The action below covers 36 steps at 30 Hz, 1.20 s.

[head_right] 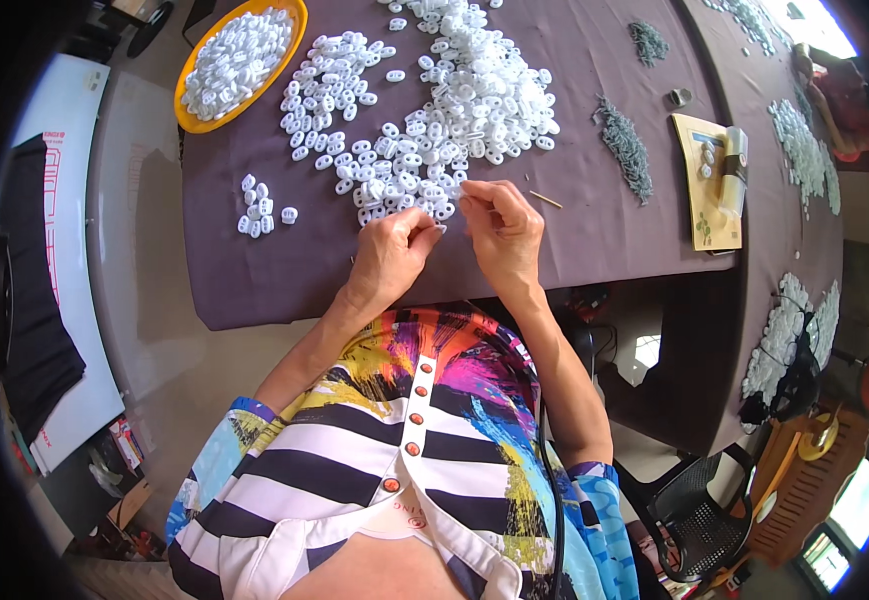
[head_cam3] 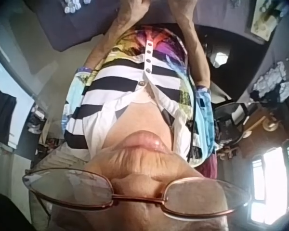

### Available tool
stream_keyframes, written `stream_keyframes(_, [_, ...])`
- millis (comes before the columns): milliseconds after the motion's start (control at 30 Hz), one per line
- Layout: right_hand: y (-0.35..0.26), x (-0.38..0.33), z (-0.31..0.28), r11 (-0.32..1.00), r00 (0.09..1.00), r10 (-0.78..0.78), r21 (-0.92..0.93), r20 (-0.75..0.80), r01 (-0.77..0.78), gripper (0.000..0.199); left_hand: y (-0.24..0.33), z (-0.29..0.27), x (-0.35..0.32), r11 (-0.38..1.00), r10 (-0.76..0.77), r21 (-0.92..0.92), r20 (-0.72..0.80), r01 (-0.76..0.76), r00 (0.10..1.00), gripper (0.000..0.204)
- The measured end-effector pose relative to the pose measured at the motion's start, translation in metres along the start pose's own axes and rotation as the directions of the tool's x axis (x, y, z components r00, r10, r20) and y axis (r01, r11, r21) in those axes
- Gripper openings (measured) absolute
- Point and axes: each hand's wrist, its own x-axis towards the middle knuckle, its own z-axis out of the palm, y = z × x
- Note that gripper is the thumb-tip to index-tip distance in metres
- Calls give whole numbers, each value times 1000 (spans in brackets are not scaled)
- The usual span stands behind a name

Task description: The person assembles plastic cord locks by hand, picking up plastic components, inserting metal pins into them, fitting the pieces together, and placing the assembled cord locks onto the table.

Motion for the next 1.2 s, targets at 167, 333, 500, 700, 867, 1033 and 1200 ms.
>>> stream_keyframes(167, [6,3,-1,894,954,292,335,73,-299,16,1,-6,2,991,-108,-93,-77,101,991,12])
stream_keyframes(333, [4,3,-4,851,935,324,388,141,-354,17,10,-13,13,845,-257,-453,126,286,958,16])
stream_keyframes(500, [10,2,-11,881,953,294,365,76,-301,14,9,-12,13,891,-223,-391,63,229,973,13])
stream_keyframes(700, [10,0,-24,935,999,-51,-351,12,52,12,3,-10,-4,986,-65,-153,-14,62,998,10])
stream_keyframes(867, [11,2,-24,892,997,-74,-446,22,76,11,4,2,-8,999,41,28,-70,-39,997,10])
stream_keyframes(1033, [16,-2,-24,875,995,-95,-476,-2,83,12,3,4,-9,982,119,157,-88,-104,989,11])
stream_keyframes(1200, [3,-16,-10,790,971,-216,-567,99,233,11,0,6,-13,986,92,147,-104,-76,990,12])
